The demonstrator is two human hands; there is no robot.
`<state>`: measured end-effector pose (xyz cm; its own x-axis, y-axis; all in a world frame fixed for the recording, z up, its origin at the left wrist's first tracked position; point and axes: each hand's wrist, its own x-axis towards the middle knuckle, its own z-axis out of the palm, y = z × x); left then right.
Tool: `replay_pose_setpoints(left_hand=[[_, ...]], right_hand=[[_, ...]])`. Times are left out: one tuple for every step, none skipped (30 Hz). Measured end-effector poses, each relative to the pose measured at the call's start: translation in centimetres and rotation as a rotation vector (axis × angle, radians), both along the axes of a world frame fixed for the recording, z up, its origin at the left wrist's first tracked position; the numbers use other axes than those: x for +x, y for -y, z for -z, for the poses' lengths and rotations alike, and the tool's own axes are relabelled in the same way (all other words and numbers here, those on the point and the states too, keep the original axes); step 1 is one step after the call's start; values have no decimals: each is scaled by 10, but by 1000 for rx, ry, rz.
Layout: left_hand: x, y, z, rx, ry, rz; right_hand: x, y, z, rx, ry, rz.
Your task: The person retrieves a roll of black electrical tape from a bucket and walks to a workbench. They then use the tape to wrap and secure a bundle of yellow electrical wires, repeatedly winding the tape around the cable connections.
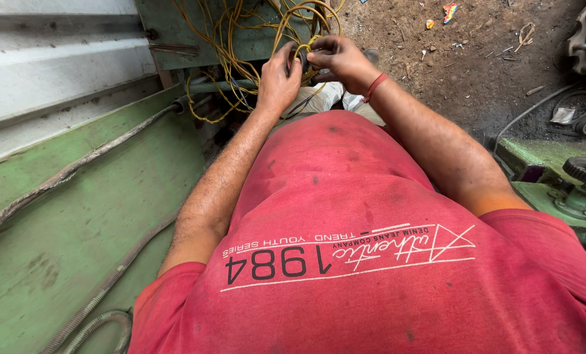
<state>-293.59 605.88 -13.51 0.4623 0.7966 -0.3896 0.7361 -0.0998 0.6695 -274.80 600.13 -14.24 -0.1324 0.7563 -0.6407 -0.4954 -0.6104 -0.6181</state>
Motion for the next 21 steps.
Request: replay_pose_setpoints(left_hand=[[0,1,3,44,30,23],[-1,2,5,84,60,46],[-1,4,8,136,73,80],[-1,4,10,188,87,112],[-2,6,11,238,99,144],[-2,6,12,214,72,144],[-3,5,13,192,46,144],[-4,4,13,171,18,145],[-5,3,13,187,16,160],[-6,1,13,202,16,173],[-6,0,14,218,15,182],[-6,0,15,218,20,183],[-6,0,17,219,23,184],[-6,-1,19,222,28,189],[-5,0,22,233,55,163],[-3,0,26,245,82,137],[-2,1,30,257,110,110],[0,3,33,234,104,101],[1,4,36,214,102,93],[2,5,38,196,101,85],[2,6,39,216,92,94]], right_hand=[[-3,1,-2,48,184,1],[-5,2,-5,91,369,1],[-6,2,-7,150,470,-64],[-8,1,-9,209,571,-131],[-9,1,-11,267,670,-199],[-9,-1,-12,210,579,-188],[-9,-3,-13,156,488,-175],[-10,-4,-13,103,396,-163],[-10,-5,-13,95,390,-185],[-8,-6,-12,86,385,-210],[-7,-7,-11,78,380,-239],[-5,-7,-10,105,361,-248],[-3,-8,-8,133,339,-255],[-1,-9,-6,162,319,-258],[1,-8,-5,232,365,-236],[2,-7,-4,305,410,-213],[2,-6,-3,378,455,-190],[1,-4,-3,468,628,-187],[-1,0,-3,561,803,-182],[-3,2,-4,658,978,-174],[-5,5,-4,667,979,-154]])
